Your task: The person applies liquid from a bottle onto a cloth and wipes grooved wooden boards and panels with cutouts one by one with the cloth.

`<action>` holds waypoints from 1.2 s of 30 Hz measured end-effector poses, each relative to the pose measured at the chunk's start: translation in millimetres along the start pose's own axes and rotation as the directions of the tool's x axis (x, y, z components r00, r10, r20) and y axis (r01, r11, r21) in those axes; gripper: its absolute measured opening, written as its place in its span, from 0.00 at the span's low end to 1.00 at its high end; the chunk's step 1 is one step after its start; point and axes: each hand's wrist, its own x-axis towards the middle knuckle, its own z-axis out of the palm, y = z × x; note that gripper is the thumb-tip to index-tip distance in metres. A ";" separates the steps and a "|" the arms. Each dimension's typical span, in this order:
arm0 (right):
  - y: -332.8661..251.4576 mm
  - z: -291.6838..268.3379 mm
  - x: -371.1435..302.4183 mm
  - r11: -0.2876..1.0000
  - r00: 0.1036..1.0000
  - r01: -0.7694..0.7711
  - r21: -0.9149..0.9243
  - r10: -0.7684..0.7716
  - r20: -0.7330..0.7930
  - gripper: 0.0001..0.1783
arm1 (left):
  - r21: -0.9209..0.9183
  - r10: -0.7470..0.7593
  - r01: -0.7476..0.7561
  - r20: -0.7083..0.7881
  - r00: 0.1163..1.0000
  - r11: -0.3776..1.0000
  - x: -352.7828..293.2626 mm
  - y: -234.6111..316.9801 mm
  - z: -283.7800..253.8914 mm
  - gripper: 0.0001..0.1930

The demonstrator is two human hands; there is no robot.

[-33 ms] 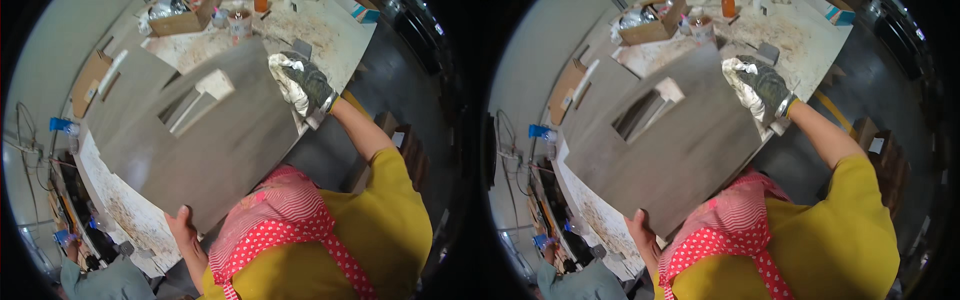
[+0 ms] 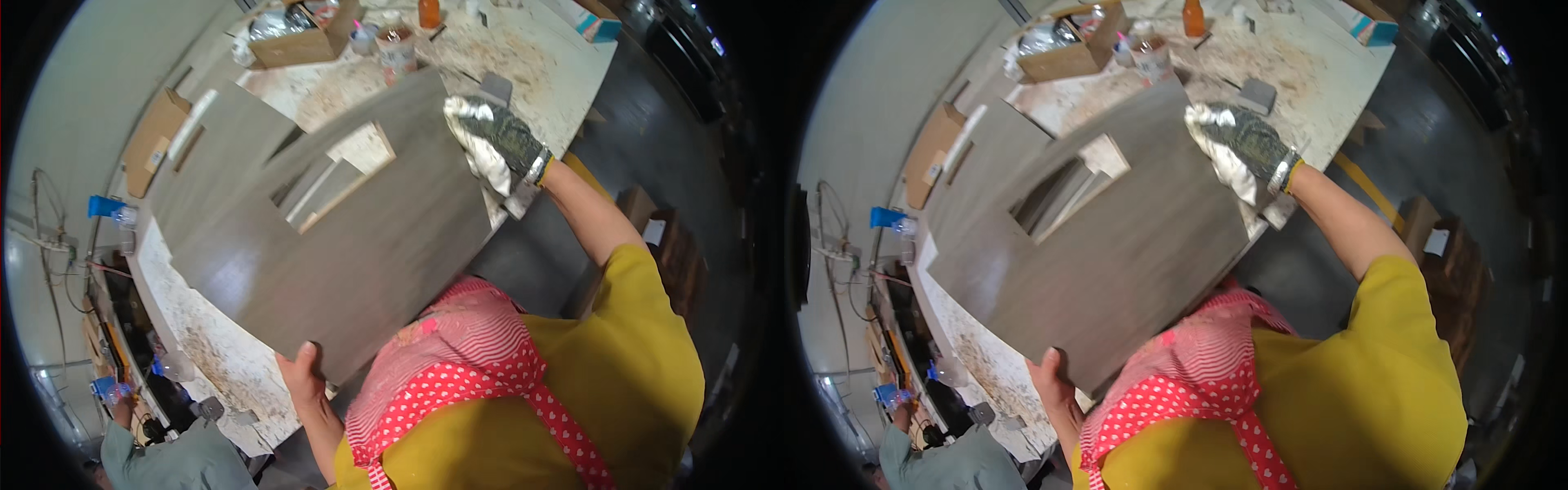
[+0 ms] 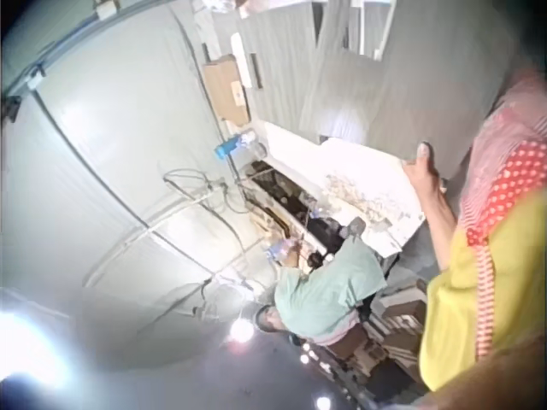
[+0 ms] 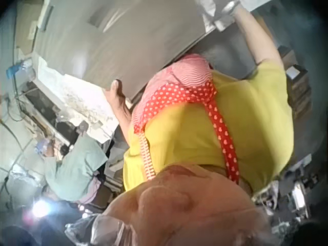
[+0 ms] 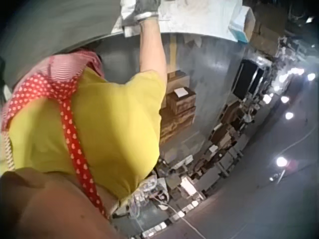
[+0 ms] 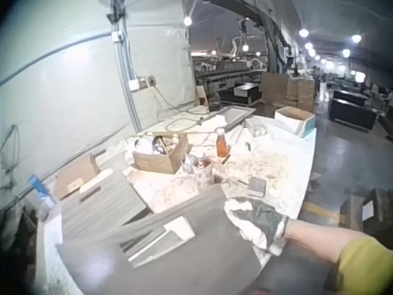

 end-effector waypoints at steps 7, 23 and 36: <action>15.8 -16.4 -9.7 0.927 0.983 -0.183 0.329 0.183 0.030 0.18 | 0.171 0.047 -0.071 0.141 0.989 0.983 17.1 37.1 -34.9 0.24; -72.1 -72.1 70.3 0.925 0.984 -0.066 0.375 0.122 -0.127 0.15 | -0.110 0.421 -0.410 0.104 0.901 0.905 34.8 95.3 -40.1 0.15; -344.4 47.6 149.3 0.625 0.613 0.767 0.147 -0.781 0.120 0.23 | 0.033 0.424 -0.431 0.130 0.897 0.902 27.7 82.5 -59.1 0.11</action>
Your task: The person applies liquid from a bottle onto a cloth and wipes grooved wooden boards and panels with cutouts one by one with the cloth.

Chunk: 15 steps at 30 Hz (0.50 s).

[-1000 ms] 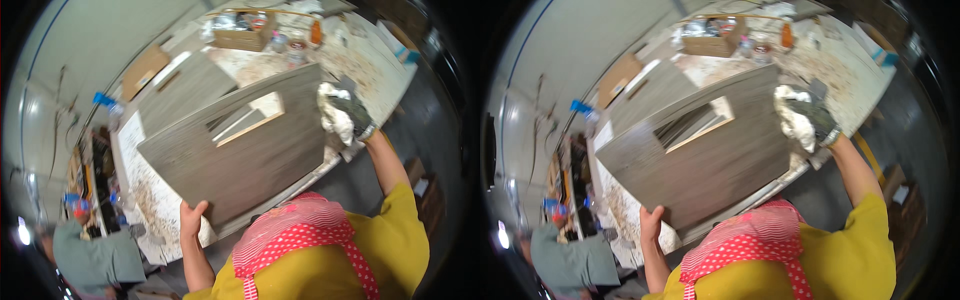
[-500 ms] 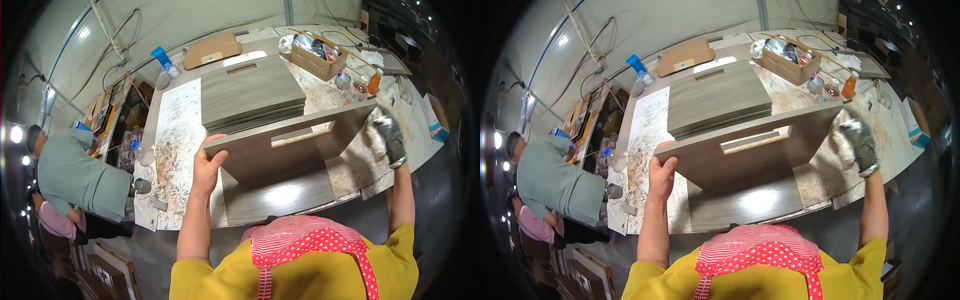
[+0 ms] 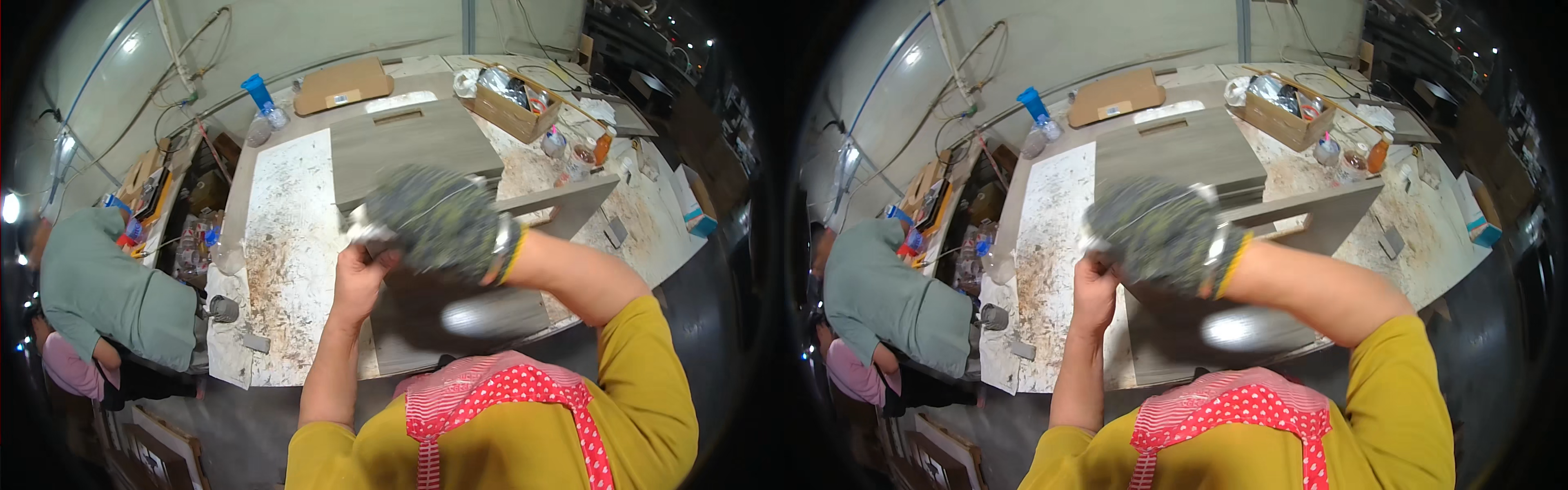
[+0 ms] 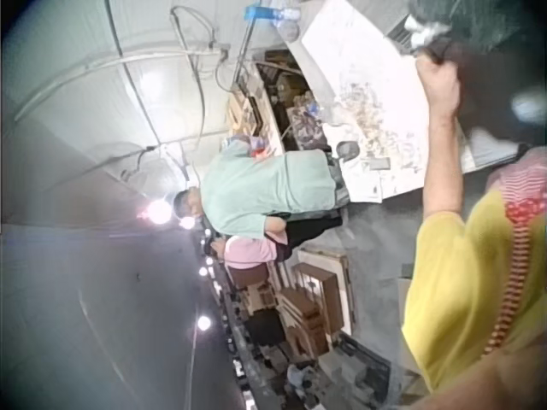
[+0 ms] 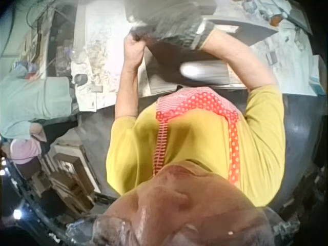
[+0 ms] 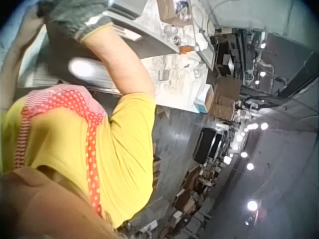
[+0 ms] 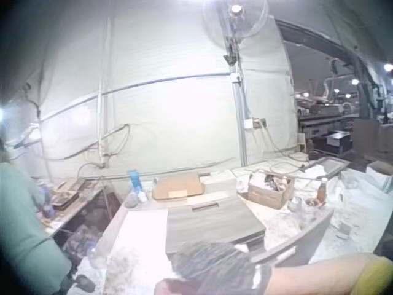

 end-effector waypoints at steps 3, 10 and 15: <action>34.7 -8.7 -31.1 0.981 0.996 -0.080 -0.178 0.086 0.025 0.17 | -0.182 -0.025 0.023 -0.010 1.000 0.983 6.3 20.0 12.3 0.12; -1.3 6.2 -5.4 0.958 0.978 -0.062 -0.281 0.001 -0.209 0.15 | -0.090 0.006 -0.017 -0.121 0.993 0.996 22.4 -7.7 8.5 0.13; 79.9 -50.0 -120.5 0.816 0.940 -0.335 -0.472 0.257 -0.224 0.22 | -0.203 0.008 -0.019 -0.054 0.999 0.979 34.0 -1.5 8.5 0.14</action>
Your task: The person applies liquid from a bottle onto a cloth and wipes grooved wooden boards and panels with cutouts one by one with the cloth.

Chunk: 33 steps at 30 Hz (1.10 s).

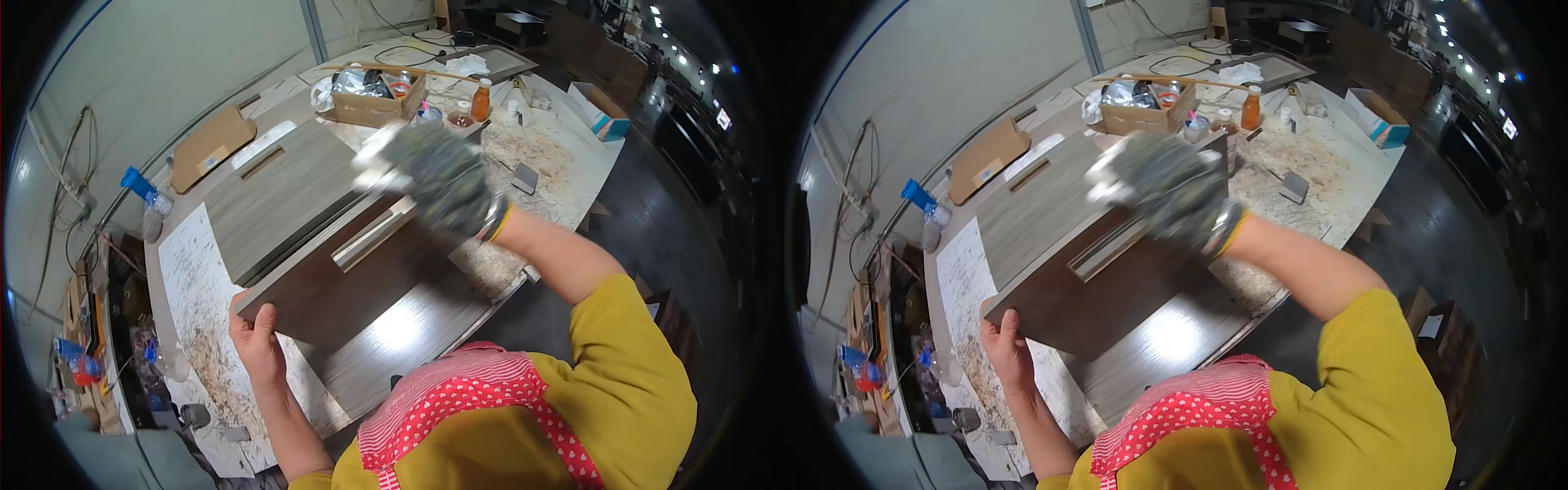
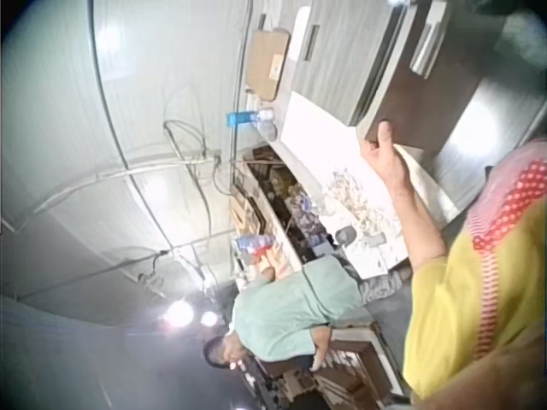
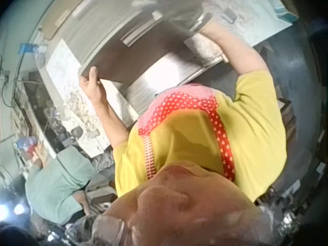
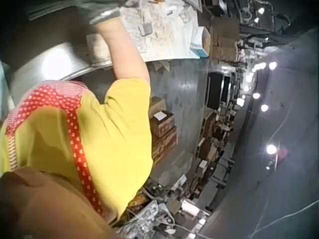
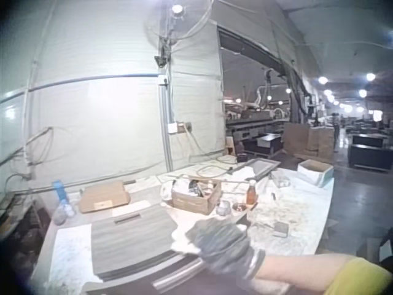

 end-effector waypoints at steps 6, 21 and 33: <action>36.4 -9.0 -6.3 0.996 0.969 -0.055 -0.069 0.070 0.236 0.16 | 0.014 0.001 -0.001 -0.019 1.000 1.000 5.1 -3.6 2.7 0.16; 134.1 24.1 -162.6 0.932 0.937 -0.348 0.106 0.342 0.067 0.26 | 0.392 0.013 -0.018 0.016 1.000 0.920 5.8 33.8 -5.8 0.23; 71.9 -18.5 -97.9 0.737 0.939 -0.344 0.582 0.269 0.214 0.16 | 0.945 -0.541 -0.280 0.327 0.775 0.170 67.7 88.2 223.5 0.19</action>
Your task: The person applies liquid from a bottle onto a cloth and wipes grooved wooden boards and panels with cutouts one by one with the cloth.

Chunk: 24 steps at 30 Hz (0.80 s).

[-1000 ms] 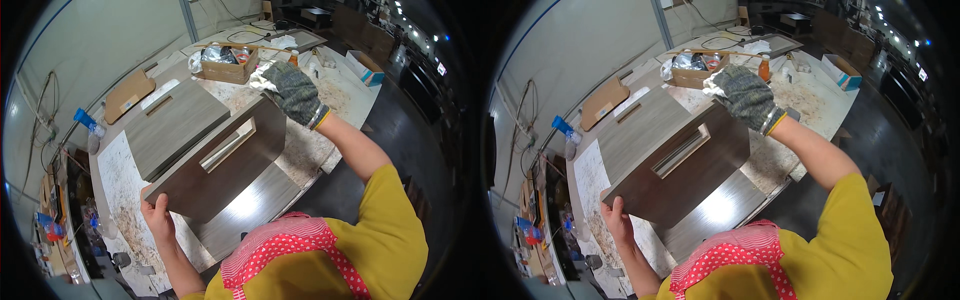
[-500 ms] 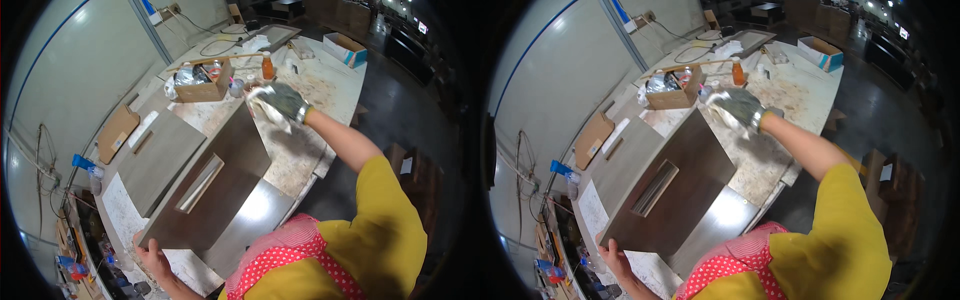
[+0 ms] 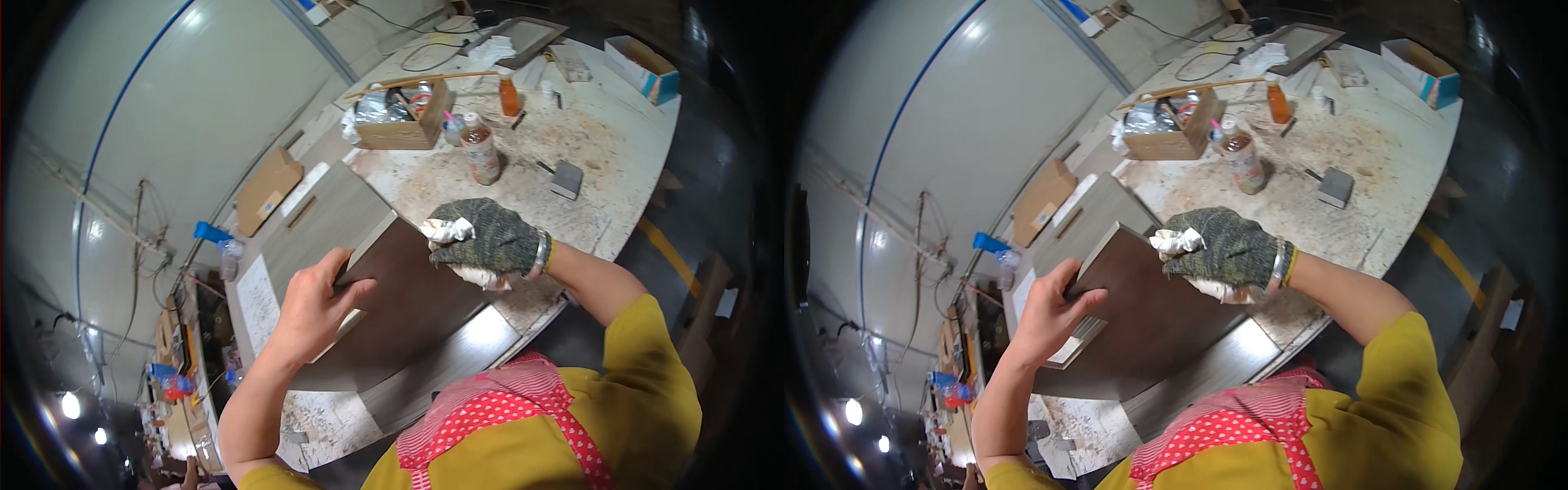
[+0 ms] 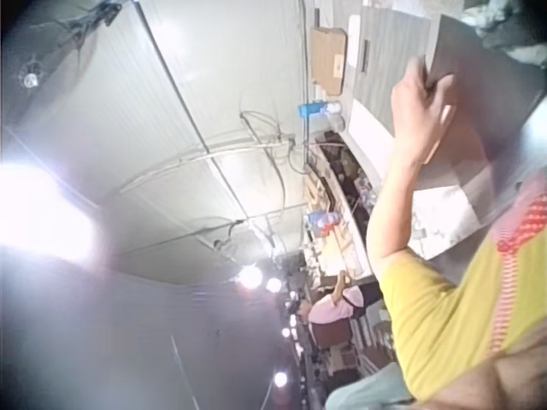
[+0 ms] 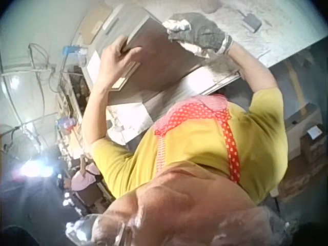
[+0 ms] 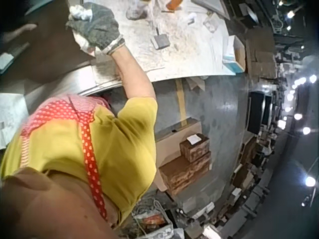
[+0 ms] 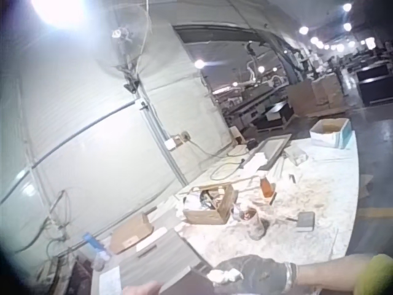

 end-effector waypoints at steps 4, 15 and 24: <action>-22.5 -34.1 18.2 0.848 0.856 0.415 -0.330 -0.487 -0.175 0.18 | -0.513 0.079 -0.281 -0.381 0.921 0.811 -39.0 -43.6 -14.2 0.13; -97.8 -32.4 59.2 0.868 0.868 0.495 -0.025 -0.494 0.043 0.23 | -0.646 -0.084 -0.584 -0.703 0.706 0.491 -103.1 -130.6 43.4 0.18; -155.9 39.8 124.8 0.721 0.719 0.687 -0.093 -0.692 -0.061 0.26 | -0.517 0.023 -0.661 -0.778 0.627 0.544 -120.7 -144.5 41.9 0.12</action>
